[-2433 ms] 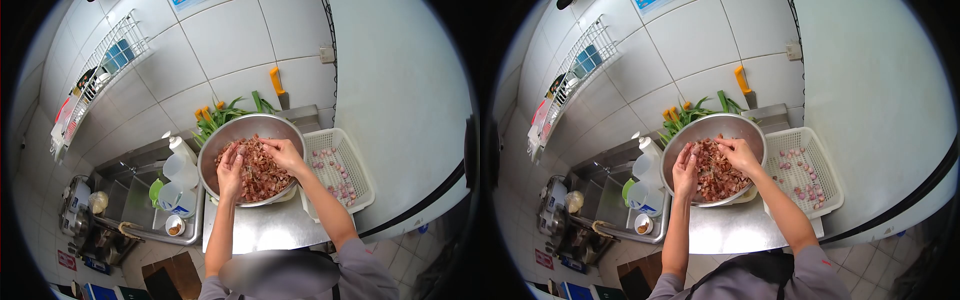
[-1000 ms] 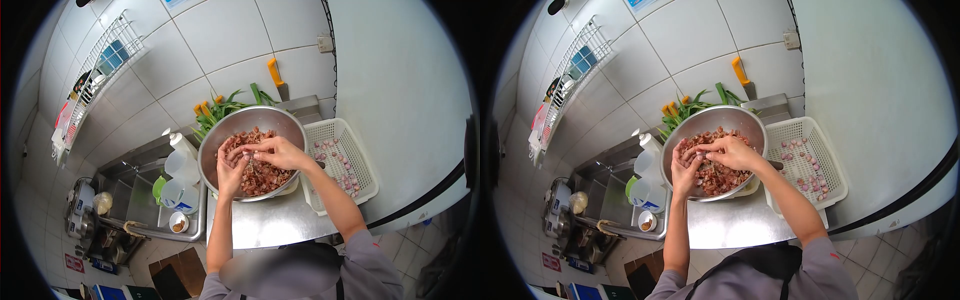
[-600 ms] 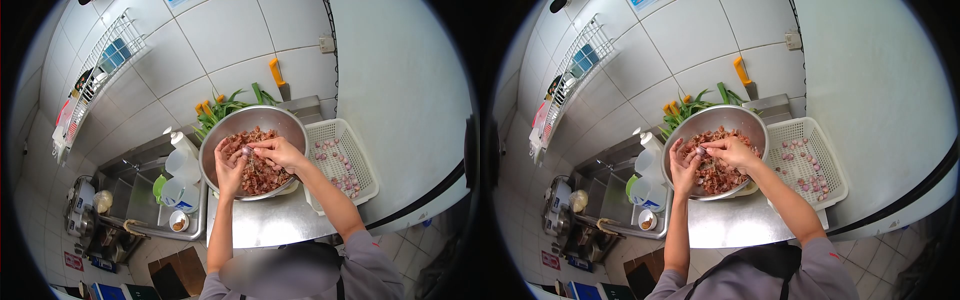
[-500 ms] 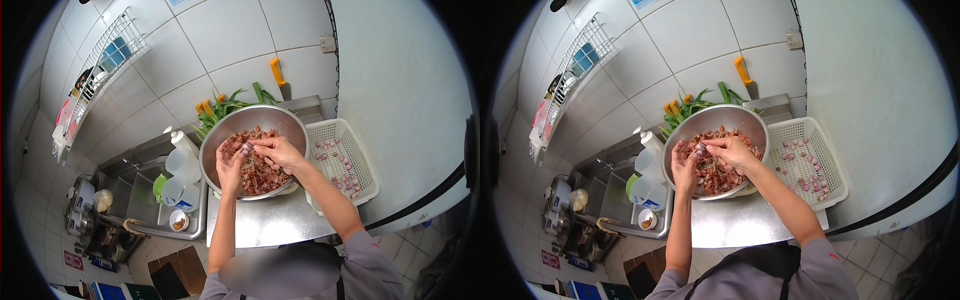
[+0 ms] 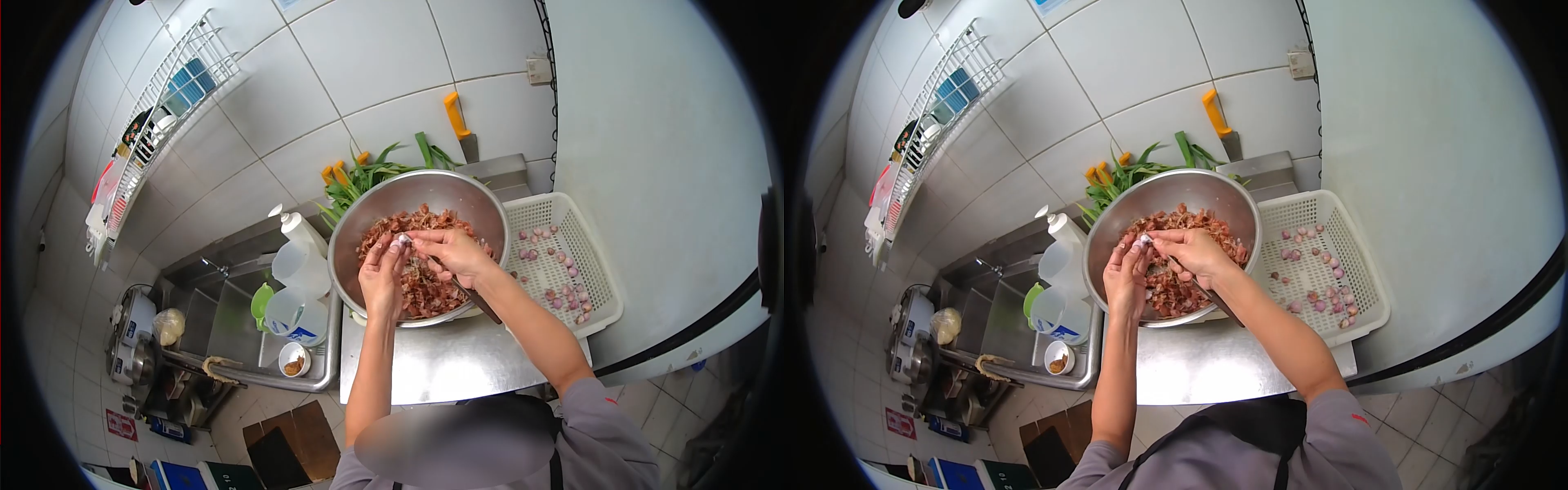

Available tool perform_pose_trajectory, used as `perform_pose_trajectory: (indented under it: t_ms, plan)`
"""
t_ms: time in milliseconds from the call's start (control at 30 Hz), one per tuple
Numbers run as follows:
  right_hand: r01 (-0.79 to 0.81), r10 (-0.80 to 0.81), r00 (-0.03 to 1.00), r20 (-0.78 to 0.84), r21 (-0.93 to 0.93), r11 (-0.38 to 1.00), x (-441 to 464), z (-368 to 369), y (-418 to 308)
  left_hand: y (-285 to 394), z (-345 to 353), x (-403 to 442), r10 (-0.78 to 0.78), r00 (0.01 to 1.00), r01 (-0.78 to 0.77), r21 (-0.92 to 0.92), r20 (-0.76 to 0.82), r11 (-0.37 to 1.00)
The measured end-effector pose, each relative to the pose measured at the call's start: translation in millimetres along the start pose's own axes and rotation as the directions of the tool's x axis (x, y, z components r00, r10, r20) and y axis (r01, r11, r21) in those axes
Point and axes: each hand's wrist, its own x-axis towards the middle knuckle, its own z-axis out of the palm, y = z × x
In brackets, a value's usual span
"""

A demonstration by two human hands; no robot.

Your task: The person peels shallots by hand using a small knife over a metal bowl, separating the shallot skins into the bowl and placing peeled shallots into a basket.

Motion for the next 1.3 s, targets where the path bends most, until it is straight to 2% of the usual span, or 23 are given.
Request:
perform_pose_trajectory:
  t_ms: [100,200,233,267,333,433,533,567,667,700,800,900,1000,1067,1100,1200,1233,1300]
  plan:
    - [0.037,-0.037,0.993,-0.109,0.003,0.999,3.7,-7.2,-5.9,2.7,-3.5,3.4,-0.058,0.998,0.062,-0.088,0.039,0.994]
    - [0.006,-0.022,0.993,-0.114,-0.137,0.991,3.5,-17.1,-13.4,4.4,-9.4,6.9,-0.102,0.991,0.117,-0.176,0.092,0.977]
    - [-0.007,-0.040,0.991,-0.130,-0.337,0.941,7.0,-24.7,-12.0,5.4,-9.3,6.9,-0.118,0.988,0.136,-0.203,0.102,0.970]
    - [0.038,-0.140,0.975,-0.170,-0.496,0.867,11.4,-30.1,-6.6,5.8,-9.1,7.3,-0.132,0.985,0.155,-0.231,0.113,0.961]
    - [0.080,-0.346,0.919,-0.189,-0.769,0.634,16.4,-35.8,0.4,4.6,-10.8,8.3,-0.146,0.979,0.177,-0.240,0.141,0.954]
    - [0.231,-0.545,0.838,-0.011,-0.898,0.374,10.0,-40.7,-1.1,-1.1,-15.5,10.4,-0.163,0.976,0.191,-0.212,0.141,0.958]
    - [0.374,-0.489,0.869,0.078,-0.749,0.547,3.5,-25.3,-8.5,-4.3,-10.6,6.7,-0.174,0.979,0.193,-0.197,0.108,0.961]
    - [0.438,-0.465,0.875,0.137,-0.635,0.636,-2.1,-14.9,-9.6,-5.3,-8.1,4.8,-0.177,0.980,0.193,-0.196,0.095,0.962]
    - [0.510,-0.500,0.843,0.198,-0.590,0.627,-3.3,-2.2,1.1,-15.1,-12.1,3.5,-0.204,0.960,0.254,-0.290,0.193,0.923]
    - [0.506,-0.479,0.846,0.233,-0.633,0.586,-7.2,0.7,0.2,-11.8,-5.0,-0.9,-0.227,0.962,0.263,-0.283,0.155,0.922]
    - [0.473,-0.457,0.871,0.178,-0.552,0.686,-8.2,6.0,4.5,-13.5,-0.7,-4.2,-0.147,0.980,0.180,-0.282,0.134,0.942]
    - [0.498,-0.491,0.851,0.187,-0.585,0.640,-8.4,5.4,4.9,-16.9,-3.9,-2.7,-0.021,0.994,0.044,-0.225,0.105,0.973]
    - [0.625,-0.615,0.749,0.246,-0.571,0.533,-6.6,7.7,6.8,-12.3,-2.8,-5.0,0.040,0.995,-0.023,-0.177,0.094,0.984]
    - [0.399,-0.373,0.916,0.149,-0.444,0.802,-16.3,9.8,-6.2,-9.9,-1.6,-5.8,0.024,0.996,-0.008,-0.178,0.089,0.984]
    - [0.257,-0.229,0.966,0.119,-0.362,0.896,-21.2,11.2,-11.5,-9.0,-1.6,-6.5,0.015,0.996,0.000,-0.177,0.086,0.984]
    - [0.129,-0.118,0.986,0.116,-0.095,0.987,-19.7,5.0,-10.0,-8.4,0.8,-5.0,0.022,0.997,-0.006,-0.206,0.078,0.979]
    - [0.175,-0.146,0.973,0.179,-0.157,0.972,-20.6,4.5,-11.6,-8.8,0.8,-3.8,0.034,0.997,-0.019,-0.193,0.075,0.981]
    - [0.327,-0.275,0.942,0.194,-0.332,0.885,-25.8,11.5,-16.7,-10.2,0.4,-1.3,0.056,0.996,-0.043,-0.167,0.071,0.985]
